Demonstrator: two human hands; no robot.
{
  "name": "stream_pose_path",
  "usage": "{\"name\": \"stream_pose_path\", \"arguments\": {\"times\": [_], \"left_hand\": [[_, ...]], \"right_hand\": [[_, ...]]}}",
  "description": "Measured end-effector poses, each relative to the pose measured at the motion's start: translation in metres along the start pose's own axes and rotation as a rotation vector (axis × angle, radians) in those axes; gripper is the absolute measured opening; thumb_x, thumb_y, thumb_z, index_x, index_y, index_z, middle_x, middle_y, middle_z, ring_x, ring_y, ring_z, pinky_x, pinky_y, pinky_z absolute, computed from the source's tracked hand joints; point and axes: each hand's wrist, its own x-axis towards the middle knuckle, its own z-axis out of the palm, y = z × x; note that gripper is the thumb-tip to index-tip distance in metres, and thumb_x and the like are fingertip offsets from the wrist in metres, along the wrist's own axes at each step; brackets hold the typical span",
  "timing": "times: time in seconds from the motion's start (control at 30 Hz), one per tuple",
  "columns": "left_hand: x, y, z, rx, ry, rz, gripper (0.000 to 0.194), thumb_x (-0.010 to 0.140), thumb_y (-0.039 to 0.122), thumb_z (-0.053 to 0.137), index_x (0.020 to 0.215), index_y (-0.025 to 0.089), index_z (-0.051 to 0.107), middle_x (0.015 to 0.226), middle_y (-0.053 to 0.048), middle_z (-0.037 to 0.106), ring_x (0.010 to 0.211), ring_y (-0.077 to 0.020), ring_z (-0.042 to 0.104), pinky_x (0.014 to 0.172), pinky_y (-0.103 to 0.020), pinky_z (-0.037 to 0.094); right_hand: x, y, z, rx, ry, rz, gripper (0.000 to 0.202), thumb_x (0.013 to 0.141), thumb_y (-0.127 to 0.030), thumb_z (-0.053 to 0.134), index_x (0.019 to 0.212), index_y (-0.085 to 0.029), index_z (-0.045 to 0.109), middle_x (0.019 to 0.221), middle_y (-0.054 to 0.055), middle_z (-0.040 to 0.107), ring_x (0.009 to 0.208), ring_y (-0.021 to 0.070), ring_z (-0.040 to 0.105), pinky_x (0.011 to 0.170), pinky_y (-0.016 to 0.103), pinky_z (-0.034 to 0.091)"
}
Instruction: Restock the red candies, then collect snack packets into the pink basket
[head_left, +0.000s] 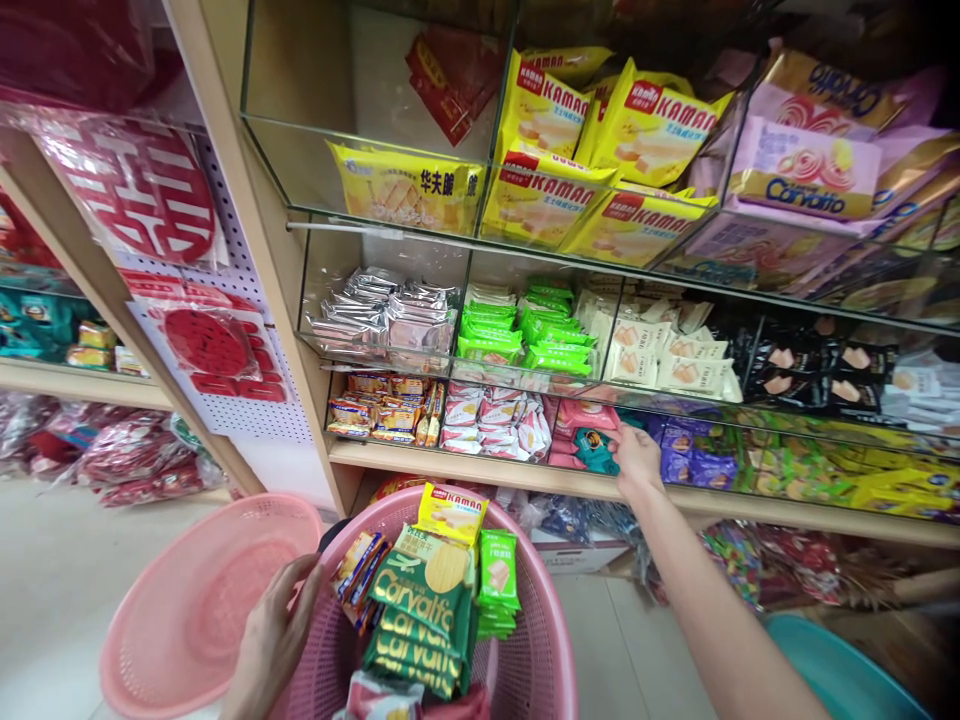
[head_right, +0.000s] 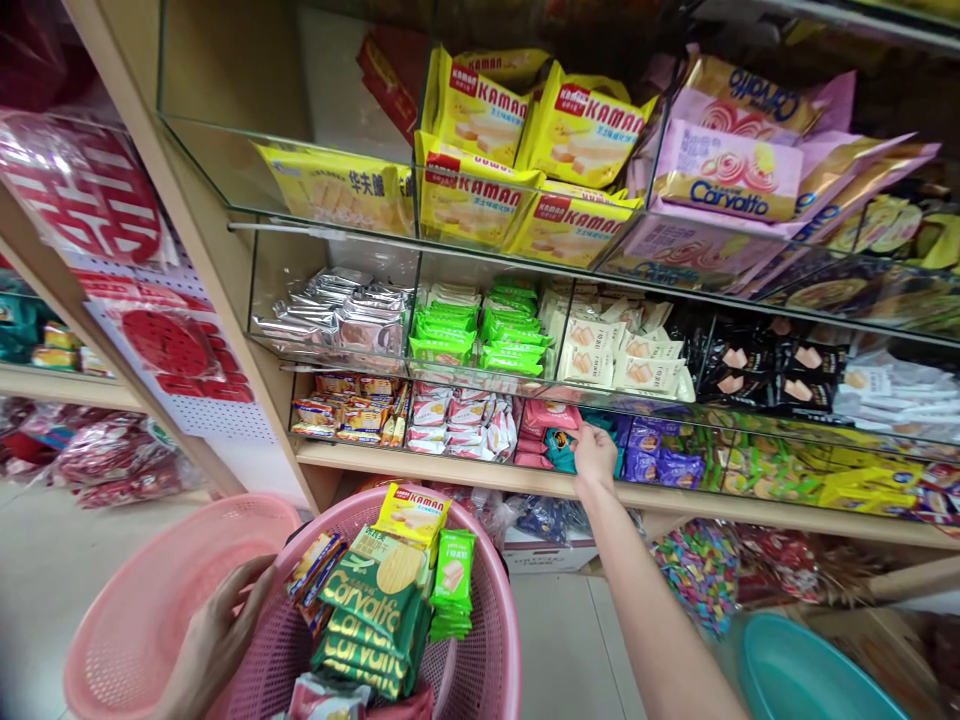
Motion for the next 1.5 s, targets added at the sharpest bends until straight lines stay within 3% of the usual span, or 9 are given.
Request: {"name": "stream_pose_path", "arguments": {"times": [0.3, 0.5, 0.7, 0.87, 0.97, 1.07, 1.17, 1.27, 1.5], "left_hand": [[0.007, 0.006, -0.014, 0.066, 0.063, 0.021, 0.043, 0.077, 0.055, 0.045, 0.096, 0.02, 0.062, 0.096, -0.009, 0.071, 0.084, -0.0246, 0.069, 0.069, -0.032, 0.056], [0.009, 0.061, -0.016, 0.029, 0.075, 0.125, 0.041, 0.08, 0.054, 0.047, 0.098, 0.021, 0.061, 0.099, -0.008, 0.07, 0.086, -0.0235, 0.068, 0.065, -0.029, 0.055], [-0.009, 0.158, 0.004, -0.328, -0.364, 0.204, 0.039, 0.087, 0.046, 0.046, 0.113, 0.019, 0.058, 0.115, -0.008, 0.065, 0.106, -0.0214, 0.06, 0.09, -0.033, 0.049], [-0.021, 0.19, 0.014, -0.555, -0.737, 0.101, 0.037, 0.084, 0.043, 0.054, 0.11, 0.018, 0.061, 0.114, -0.007, 0.065, 0.104, -0.0209, 0.06, 0.092, -0.033, 0.046], [-0.026, 0.185, 0.017, -0.56, -0.86, 0.119, 0.031, 0.085, 0.041, 0.054, 0.102, 0.017, 0.065, 0.1, -0.004, 0.066, 0.096, -0.0187, 0.059, 0.088, -0.029, 0.045], [-0.03, 0.174, 0.02, -0.497, -0.925, 0.128, 0.031, 0.087, 0.042, 0.051, 0.081, 0.014, 0.064, 0.072, 0.001, 0.058, 0.069, -0.0116, 0.051, 0.064, -0.022, 0.041], [-0.034, 0.165, 0.021, -0.496, -0.981, 0.024, 0.041, 0.085, 0.049, 0.051, 0.064, 0.014, 0.053, 0.057, 0.005, 0.041, 0.053, -0.007, 0.032, 0.049, -0.02, 0.028], [-0.038, 0.163, 0.02, -0.582, -1.022, -0.122, 0.043, 0.081, 0.054, 0.054, 0.064, 0.014, 0.053, 0.057, 0.004, 0.046, 0.052, -0.0077, 0.038, 0.05, -0.02, 0.034], [-0.044, 0.164, 0.015, -0.724, -0.759, -0.259, 0.04, 0.082, 0.053, 0.054, 0.085, 0.015, 0.067, 0.076, -0.003, 0.068, 0.068, -0.0165, 0.06, 0.064, -0.028, 0.05]], "right_hand": [[-0.067, 0.009, -0.07, -0.022, -0.143, -0.087, 0.022, 0.071, -0.041, 0.059, 0.071, -0.021, 0.053, 0.055, -0.007, 0.045, 0.055, 0.0102, 0.039, 0.055, 0.024, 0.031], [-0.121, -0.014, -0.096, -0.232, -0.643, -0.093, 0.034, 0.085, -0.051, 0.048, 0.068, -0.021, 0.048, 0.059, -0.005, 0.043, 0.058, 0.0119, 0.036, 0.056, 0.025, 0.029], [-0.165, -0.026, -0.069, -0.301, -1.159, 0.0, 0.033, 0.089, -0.049, 0.044, 0.073, -0.02, 0.048, 0.063, -0.005, 0.045, 0.063, 0.0115, 0.04, 0.063, 0.026, 0.031], [-0.184, -0.011, -0.045, -0.26, -1.416, 0.085, 0.032, 0.089, -0.049, 0.046, 0.076, -0.02, 0.047, 0.062, -0.006, 0.046, 0.06, 0.0105, 0.042, 0.063, 0.026, 0.032], [-0.187, -0.002, -0.037, -0.246, -1.454, 0.112, 0.032, 0.088, -0.05, 0.048, 0.078, -0.019, 0.048, 0.062, -0.006, 0.045, 0.058, 0.0097, 0.043, 0.061, 0.025, 0.031], [-0.187, 0.007, -0.032, -0.242, -1.446, 0.137, 0.032, 0.088, -0.049, 0.049, 0.078, -0.019, 0.049, 0.062, -0.006, 0.046, 0.058, 0.0092, 0.044, 0.058, 0.025, 0.03], [-0.188, 0.015, -0.029, -0.212, -1.44, 0.192, 0.032, 0.086, -0.048, 0.052, 0.076, -0.018, 0.05, 0.063, -0.006, 0.047, 0.059, 0.0088, 0.045, 0.058, 0.024, 0.03], [-0.193, 0.022, -0.029, -0.141, -1.401, 0.28, 0.033, 0.084, -0.049, 0.055, 0.075, -0.018, 0.051, 0.062, -0.006, 0.049, 0.058, 0.0083, 0.045, 0.057, 0.024, 0.031], [-0.221, 0.025, -0.043, 0.106, -1.32, 0.475, 0.033, 0.083, -0.047, 0.059, 0.105, -0.023, 0.053, 0.087, -0.002, 0.059, 0.077, 0.0102, 0.057, 0.068, 0.025, 0.045]]}}
